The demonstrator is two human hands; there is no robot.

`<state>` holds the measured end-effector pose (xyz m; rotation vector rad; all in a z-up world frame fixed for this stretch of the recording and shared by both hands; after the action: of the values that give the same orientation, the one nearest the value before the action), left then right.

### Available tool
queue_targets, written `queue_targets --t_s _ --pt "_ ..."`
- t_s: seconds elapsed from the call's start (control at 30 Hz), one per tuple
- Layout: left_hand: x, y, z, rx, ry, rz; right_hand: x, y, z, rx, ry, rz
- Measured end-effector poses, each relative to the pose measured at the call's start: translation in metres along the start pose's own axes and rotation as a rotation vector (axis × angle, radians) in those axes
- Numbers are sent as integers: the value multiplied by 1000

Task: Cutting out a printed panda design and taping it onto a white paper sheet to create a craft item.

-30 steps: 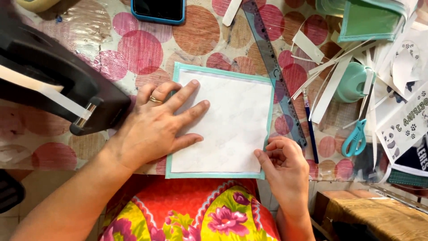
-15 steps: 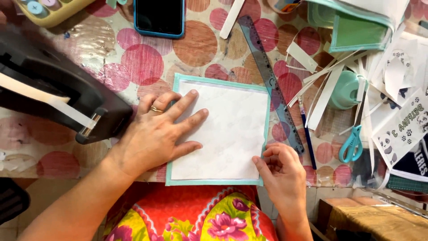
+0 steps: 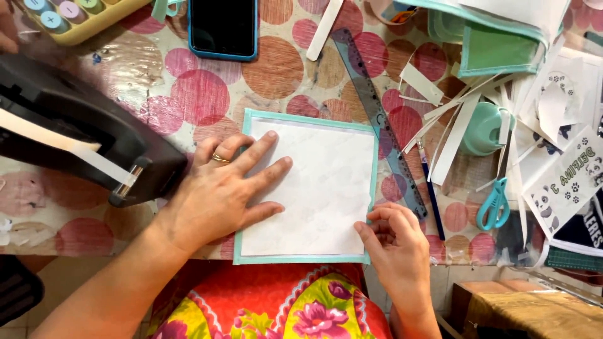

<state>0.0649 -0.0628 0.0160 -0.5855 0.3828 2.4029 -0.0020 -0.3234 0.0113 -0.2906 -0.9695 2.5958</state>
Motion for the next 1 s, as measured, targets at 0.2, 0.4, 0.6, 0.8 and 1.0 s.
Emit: queue_targets --t_s 0.2,0.4,0.6,0.8,1.0 --pt "1 -1 -1 -3 1 3 -1 -2 -1 3 -8 48" --pt "1 0 0 -3 5 4 -12 -21 -7 205 -73 263" --pt "0 2 -4 -1 -64 1 -18 -51 -38 319 -141 680" --pt "1 2 -4 -24 -67 2 -37 -53 -44 363 -202 673" --pt "0 1 -4 -12 -40 20 -48 -54 -49 400 -329 594"
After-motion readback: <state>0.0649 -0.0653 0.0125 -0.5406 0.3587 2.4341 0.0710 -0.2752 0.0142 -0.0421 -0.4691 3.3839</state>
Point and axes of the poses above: each hand's wrist, its own x-axis away from the middle knuckle, its own z-axis out of the back of the hand, y = z × x, the point moved 10 cm from there along -x, towards the middle knuckle, and after that the axes turned 15 degrees about y, right-handed, at the moved point
